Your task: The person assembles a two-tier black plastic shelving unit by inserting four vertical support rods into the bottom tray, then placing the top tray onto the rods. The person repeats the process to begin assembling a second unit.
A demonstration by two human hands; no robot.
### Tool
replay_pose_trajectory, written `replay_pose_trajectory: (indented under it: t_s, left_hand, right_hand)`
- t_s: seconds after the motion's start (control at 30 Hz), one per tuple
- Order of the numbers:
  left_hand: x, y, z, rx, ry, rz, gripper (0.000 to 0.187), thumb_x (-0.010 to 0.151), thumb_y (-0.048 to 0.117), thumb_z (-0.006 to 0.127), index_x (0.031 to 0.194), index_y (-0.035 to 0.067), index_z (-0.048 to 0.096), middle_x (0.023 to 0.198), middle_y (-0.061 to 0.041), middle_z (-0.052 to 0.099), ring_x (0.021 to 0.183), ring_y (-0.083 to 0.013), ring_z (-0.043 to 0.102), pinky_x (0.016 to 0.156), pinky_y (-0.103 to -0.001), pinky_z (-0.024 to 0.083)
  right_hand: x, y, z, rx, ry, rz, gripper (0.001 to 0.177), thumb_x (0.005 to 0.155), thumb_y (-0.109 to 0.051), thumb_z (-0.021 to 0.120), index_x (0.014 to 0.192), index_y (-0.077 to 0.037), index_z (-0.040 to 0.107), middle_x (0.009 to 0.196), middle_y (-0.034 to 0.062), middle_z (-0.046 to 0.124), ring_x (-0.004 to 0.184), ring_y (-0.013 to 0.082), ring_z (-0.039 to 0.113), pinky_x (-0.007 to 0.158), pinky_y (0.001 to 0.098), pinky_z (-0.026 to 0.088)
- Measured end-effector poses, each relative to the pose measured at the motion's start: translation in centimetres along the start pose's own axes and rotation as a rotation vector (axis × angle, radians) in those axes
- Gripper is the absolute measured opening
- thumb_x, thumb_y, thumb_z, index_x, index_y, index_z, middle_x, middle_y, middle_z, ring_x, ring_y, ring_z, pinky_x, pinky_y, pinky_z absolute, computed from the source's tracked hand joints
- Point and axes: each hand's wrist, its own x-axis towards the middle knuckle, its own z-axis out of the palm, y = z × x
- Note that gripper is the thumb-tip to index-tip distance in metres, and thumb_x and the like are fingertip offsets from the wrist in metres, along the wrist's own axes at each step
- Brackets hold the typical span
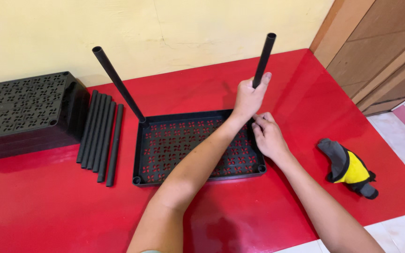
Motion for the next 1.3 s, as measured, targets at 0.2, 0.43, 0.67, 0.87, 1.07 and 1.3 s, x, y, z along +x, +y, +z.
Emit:
replay_pose_trajectory:
  t_s: [0.2, 0.43, 0.67, 0.87, 1.07, 1.3]
  left_hand:
    - [0.1, -1.4, -0.7, 0.045, -0.044, 0.054, 0.042, 0.102, 0.031, 0.069, 0.073, 0.008, 0.049, 0.064, 0.008, 0.039, 0.061, -0.0028, 0.034, 0.050, -0.027, 0.029]
    - [-3.6, 4.4, -6.2, 0.471, -0.055, 0.342, 0.053, 0.083, 0.020, 0.081, 0.123, 0.000, 0.052, 0.113, -0.014, 0.059, 0.102, -0.0206, 0.060, 0.087, -0.034, 0.052]
    - [-13.5, 16.3, -18.6, 0.608, -0.283, 0.238, 0.033, 0.091, 0.014, 0.076, 0.118, 0.006, 0.058, 0.103, -0.008, 0.060, 0.095, -0.0182, 0.063, 0.082, -0.031, 0.056]
    - [-17.4, 23.2, -28.9, 0.827, -0.076, 0.028, 0.014, 0.088, 0.011, 0.073, 0.098, 0.004, 0.066, 0.078, -0.005, 0.064, 0.068, -0.0176, 0.063, 0.064, -0.032, 0.054]
    - [-19.9, 24.5, -35.4, 1.143, 0.000, 0.038, 0.014, 0.083, 0.014, 0.076, 0.091, 0.005, 0.067, 0.082, -0.010, 0.069, 0.073, -0.0252, 0.068, 0.067, -0.039, 0.056]
    - [-23.3, 20.9, -34.0, 1.511, 0.045, 0.064, 0.035, 0.076, 0.035, 0.083, 0.083, 0.009, 0.061, 0.079, -0.011, 0.068, 0.074, -0.0317, 0.070, 0.061, -0.045, 0.055]
  right_hand:
    - [0.1, -0.4, -0.3, -0.008, 0.005, 0.053, 0.034, 0.097, -0.007, 0.061, 0.128, 0.004, 0.066, 0.095, 0.0175, 0.060, 0.087, 0.0297, 0.062, 0.082, 0.0386, 0.051]
    - [0.7, -1.3, -1.8, -0.032, -0.056, 0.022, 0.045, 0.093, -0.013, 0.070, 0.135, 0.001, 0.063, 0.103, 0.0142, 0.062, 0.087, 0.0258, 0.066, 0.080, 0.0368, 0.054]
    - [1.2, -8.1, -4.0, -0.142, -0.089, -0.071, 0.034, 0.090, -0.014, 0.075, 0.122, -0.004, 0.068, 0.099, 0.0116, 0.061, 0.078, 0.0229, 0.063, 0.072, 0.0358, 0.055]
    - [2.2, -17.2, 0.0, 0.023, -0.287, -0.215, 0.028, 0.089, -0.012, 0.073, 0.116, -0.006, 0.069, 0.087, 0.0069, 0.062, 0.072, 0.0179, 0.062, 0.067, 0.0328, 0.054]
    - [4.0, -23.4, 9.0, 0.190, -0.439, -0.479, 0.021, 0.091, -0.009, 0.070, 0.111, -0.004, 0.071, 0.096, 0.0090, 0.065, 0.081, 0.0208, 0.067, 0.072, 0.0337, 0.056]
    - [6.5, -26.9, 20.0, -0.049, -0.510, -0.630, 0.020, 0.087, -0.012, 0.067, 0.105, -0.006, 0.073, 0.098, 0.0159, 0.067, 0.092, 0.0362, 0.068, 0.082, 0.0451, 0.056]
